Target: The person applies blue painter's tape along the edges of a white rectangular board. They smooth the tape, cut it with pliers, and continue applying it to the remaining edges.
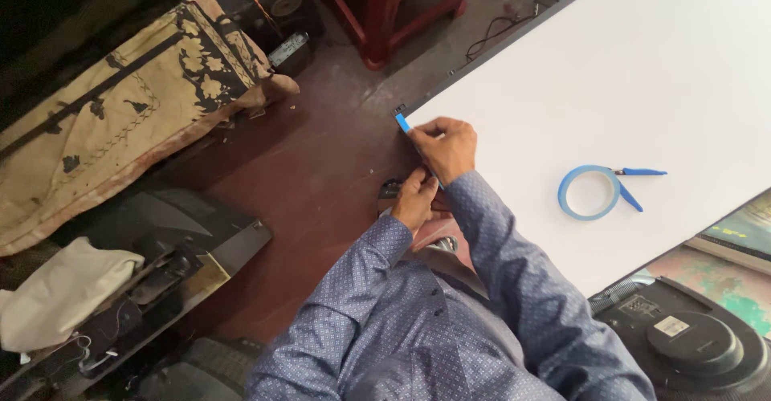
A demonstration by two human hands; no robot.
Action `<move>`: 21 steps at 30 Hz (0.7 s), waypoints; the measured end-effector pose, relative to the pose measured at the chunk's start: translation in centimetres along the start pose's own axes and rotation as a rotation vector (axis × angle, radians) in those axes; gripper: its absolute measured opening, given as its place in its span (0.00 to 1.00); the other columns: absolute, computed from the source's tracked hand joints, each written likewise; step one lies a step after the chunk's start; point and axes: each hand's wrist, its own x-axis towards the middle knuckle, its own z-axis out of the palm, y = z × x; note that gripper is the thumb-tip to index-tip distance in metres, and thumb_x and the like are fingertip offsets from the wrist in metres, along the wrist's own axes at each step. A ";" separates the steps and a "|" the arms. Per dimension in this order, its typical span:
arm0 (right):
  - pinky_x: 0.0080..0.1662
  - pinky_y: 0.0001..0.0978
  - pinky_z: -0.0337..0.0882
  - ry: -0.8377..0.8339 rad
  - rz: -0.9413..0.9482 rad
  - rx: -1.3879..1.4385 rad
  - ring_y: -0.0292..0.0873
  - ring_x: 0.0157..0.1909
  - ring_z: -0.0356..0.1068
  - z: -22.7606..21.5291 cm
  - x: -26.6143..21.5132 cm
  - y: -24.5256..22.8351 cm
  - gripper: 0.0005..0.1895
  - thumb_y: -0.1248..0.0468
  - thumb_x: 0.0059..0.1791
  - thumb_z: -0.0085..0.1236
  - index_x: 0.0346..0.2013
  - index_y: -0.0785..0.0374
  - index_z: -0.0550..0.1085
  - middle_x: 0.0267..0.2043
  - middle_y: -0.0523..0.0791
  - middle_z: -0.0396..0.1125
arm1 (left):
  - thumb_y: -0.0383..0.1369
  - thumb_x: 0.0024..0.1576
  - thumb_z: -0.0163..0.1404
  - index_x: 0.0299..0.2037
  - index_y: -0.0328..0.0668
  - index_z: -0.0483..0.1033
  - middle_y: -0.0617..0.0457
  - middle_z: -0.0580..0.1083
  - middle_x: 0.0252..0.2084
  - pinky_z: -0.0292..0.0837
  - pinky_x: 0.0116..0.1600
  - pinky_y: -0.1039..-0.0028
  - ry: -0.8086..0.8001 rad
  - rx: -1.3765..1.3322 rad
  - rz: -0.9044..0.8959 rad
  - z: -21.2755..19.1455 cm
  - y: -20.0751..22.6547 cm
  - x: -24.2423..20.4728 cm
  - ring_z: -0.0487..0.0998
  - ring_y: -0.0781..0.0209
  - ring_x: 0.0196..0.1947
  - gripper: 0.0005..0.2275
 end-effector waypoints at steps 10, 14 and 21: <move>0.34 0.32 0.74 0.036 -0.109 -0.139 0.39 0.27 0.76 -2.0 -3.4 4.4 0.11 0.59 0.42 0.68 0.30 0.65 0.82 0.25 0.49 0.75 | 0.29 0.66 0.37 0.52 0.46 0.65 0.46 0.77 0.38 0.84 0.39 0.59 -0.013 -0.078 0.031 -0.1 0.1 0.0 0.83 0.53 0.33 0.08; 0.30 0.30 0.72 0.035 -0.023 -0.138 0.36 0.24 0.73 -5.7 -9.2 7.2 0.13 0.58 0.43 0.69 0.31 0.66 0.83 0.25 0.47 0.75 | 0.29 0.68 0.38 0.46 0.37 0.65 0.41 0.77 0.37 0.85 0.39 0.59 -0.022 -0.020 0.067 -0.2 0.8 -0.6 0.83 0.51 0.33 0.05; 0.25 0.30 0.68 0.061 0.398 0.024 0.36 0.22 0.69 -11.5 -18.7 12.4 0.09 0.62 0.43 0.69 0.32 0.66 0.82 0.22 0.44 0.74 | 0.30 0.67 0.40 0.47 0.36 0.67 0.42 0.77 0.34 0.85 0.37 0.60 0.045 0.052 0.103 0.4 1.5 -1.3 0.82 0.52 0.30 0.06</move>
